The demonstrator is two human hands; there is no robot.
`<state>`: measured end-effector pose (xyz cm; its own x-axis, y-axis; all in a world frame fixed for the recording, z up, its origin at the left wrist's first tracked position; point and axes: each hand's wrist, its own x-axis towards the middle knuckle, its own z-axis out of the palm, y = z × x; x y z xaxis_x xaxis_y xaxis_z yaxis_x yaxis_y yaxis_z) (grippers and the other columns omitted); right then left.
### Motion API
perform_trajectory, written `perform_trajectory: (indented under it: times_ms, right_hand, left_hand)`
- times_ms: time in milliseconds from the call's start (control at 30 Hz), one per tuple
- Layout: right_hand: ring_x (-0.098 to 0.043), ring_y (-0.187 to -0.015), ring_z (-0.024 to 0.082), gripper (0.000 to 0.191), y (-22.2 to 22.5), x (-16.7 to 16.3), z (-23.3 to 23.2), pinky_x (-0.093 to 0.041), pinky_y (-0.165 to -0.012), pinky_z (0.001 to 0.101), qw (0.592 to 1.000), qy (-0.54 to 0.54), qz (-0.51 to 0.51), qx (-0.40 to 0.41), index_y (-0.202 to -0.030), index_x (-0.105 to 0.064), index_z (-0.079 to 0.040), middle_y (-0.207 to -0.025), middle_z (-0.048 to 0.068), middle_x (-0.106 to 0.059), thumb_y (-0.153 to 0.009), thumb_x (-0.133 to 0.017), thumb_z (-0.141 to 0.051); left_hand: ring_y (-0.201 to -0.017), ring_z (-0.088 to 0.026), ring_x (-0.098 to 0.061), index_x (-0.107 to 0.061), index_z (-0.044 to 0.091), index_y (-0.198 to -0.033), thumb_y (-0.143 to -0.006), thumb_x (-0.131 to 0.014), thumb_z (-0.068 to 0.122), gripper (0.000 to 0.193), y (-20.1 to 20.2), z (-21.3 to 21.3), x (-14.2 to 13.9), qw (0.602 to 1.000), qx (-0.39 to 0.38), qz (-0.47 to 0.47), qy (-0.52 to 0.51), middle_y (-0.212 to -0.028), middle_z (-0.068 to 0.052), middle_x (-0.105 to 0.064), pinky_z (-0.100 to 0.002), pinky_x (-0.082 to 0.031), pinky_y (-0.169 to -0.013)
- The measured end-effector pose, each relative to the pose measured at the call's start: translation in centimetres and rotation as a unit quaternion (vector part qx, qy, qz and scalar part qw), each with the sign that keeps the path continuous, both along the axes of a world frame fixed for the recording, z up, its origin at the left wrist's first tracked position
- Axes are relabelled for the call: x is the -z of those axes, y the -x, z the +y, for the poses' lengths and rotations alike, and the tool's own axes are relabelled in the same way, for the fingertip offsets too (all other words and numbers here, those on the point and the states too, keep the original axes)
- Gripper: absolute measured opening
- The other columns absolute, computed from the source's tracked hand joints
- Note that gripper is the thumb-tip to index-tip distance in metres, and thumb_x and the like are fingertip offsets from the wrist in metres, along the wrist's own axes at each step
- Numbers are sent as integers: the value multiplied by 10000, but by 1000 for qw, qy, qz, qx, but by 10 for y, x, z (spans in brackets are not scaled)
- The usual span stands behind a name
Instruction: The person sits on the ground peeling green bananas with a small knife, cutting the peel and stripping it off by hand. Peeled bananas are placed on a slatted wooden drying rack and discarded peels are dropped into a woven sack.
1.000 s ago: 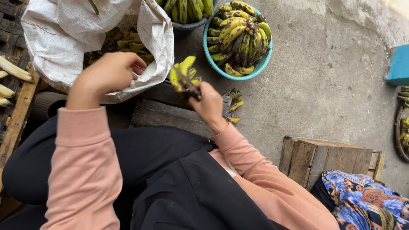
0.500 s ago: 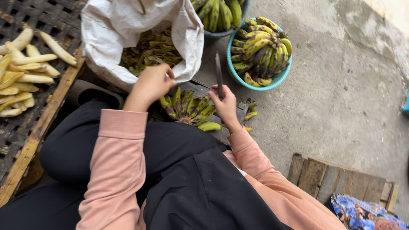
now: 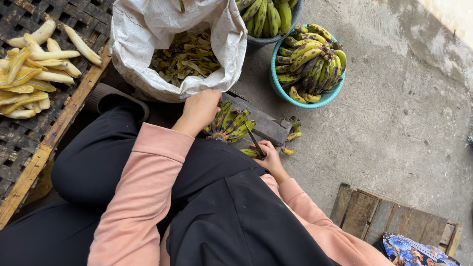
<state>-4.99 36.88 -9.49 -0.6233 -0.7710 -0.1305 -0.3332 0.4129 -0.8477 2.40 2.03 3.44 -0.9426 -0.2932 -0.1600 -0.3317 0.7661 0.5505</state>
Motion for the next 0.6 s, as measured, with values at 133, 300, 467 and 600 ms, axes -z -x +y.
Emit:
perform_trajectory:
  times_ms: [133, 300, 467, 600]
  right_hand:
    - [-655, -1041, 180, 449, 0, 19, 1, -540, -924, 301, 1000, 6, 21, -11, -1129, -731, -52, -1110, 68, -629, -707, -876, -6]
    - [-691, -926, 104, 473, 34, -55, -5, -560, -853, 277, 987, -20, -140, 82, -1121, -682, -23, -1019, -3, -748, -697, -892, -32]
    - [-513, -526, 58, 298, 75, -146, -67, -387, -482, 232, 979, 31, -93, 179, -1115, -763, -27, -771, 15, -701, -836, -833, -106]
    - [-469, -555, 30, 238, 72, -171, -171, -335, -487, 200, 981, 113, -83, 132, -1102, -772, 4, -724, -8, -619, -911, -818, -130]
  left_hand:
    - [-907, -344, -694, -704, 76, -1040, -860, -775, 175, 218, -3, -14, -28, 992, -26, 110, -56, -984, -127, -722, -476, -544, -767]
    - [-867, -231, -730, -702, 87, -1112, -901, -755, 191, 241, -5, -37, -63, 958, -82, 202, -185, -966, -85, -717, -404, -582, -808]
    - [-1034, -347, -672, -600, 71, -1279, -724, -853, 342, 668, 1, -22, -79, 920, 32, 381, -81, -1187, -157, -643, -451, -549, -880]
    - [-1060, -371, -665, -517, 101, -1397, -656, -839, 272, 825, 11, -7, -67, 926, 72, 370, 23, -1228, -151, -627, -473, -534, -896]
